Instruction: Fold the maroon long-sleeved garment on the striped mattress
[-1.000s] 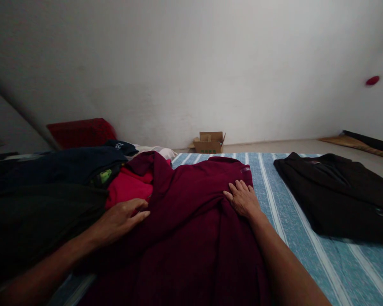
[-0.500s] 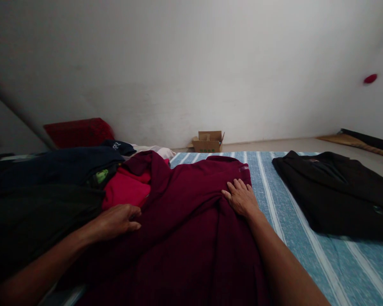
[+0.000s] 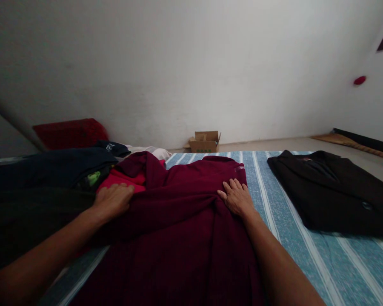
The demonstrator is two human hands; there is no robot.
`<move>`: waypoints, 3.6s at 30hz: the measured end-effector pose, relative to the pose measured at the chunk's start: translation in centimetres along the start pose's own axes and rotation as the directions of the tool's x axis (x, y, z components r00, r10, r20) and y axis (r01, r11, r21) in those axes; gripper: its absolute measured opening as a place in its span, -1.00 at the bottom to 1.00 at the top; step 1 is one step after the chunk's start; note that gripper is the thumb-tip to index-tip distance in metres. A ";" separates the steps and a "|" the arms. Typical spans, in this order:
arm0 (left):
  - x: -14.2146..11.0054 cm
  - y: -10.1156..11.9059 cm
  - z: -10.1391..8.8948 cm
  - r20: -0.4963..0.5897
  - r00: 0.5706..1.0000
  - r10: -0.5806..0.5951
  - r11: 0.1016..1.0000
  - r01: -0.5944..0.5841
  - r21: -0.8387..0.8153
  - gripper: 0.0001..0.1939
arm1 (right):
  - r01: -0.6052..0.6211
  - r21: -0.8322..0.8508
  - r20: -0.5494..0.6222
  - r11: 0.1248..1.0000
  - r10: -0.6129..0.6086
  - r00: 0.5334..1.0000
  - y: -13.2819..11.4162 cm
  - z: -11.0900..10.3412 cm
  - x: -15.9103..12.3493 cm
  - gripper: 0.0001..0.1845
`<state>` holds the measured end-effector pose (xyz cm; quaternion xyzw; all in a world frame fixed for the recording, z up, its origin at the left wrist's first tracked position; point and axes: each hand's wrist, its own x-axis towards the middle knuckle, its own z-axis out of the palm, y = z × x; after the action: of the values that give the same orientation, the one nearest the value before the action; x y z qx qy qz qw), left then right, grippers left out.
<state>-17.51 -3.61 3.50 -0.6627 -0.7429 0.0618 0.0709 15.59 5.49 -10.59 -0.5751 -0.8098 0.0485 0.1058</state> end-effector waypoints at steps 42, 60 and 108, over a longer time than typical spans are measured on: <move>0.4 17.6 5.9 -0.339 0.787 0.515 0.793 -0.588 -0.160 -0.81 | -0.006 0.018 0.003 1.000 0.006 1.000 -0.1 -0.6 -0.1 -0.33; -1.4 17.3 6.8 -0.370 0.700 0.611 0.754 -0.657 0.002 -0.86 | 0.005 0.047 -0.028 0.999 -0.004 1.000 0.1 -0.6 0.1 -0.37; 1.2 18.6 5.9 -0.218 0.888 0.405 0.818 -0.459 -0.347 -0.85 | -0.001 0.067 -0.044 0.998 0.004 0.999 0.8 -0.5 0.2 -0.39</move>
<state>-0.56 -0.31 -5.71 -0.8172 -0.5636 -0.1169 -0.0281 16.38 5.95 -10.22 -0.5733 -0.8043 0.0628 0.1428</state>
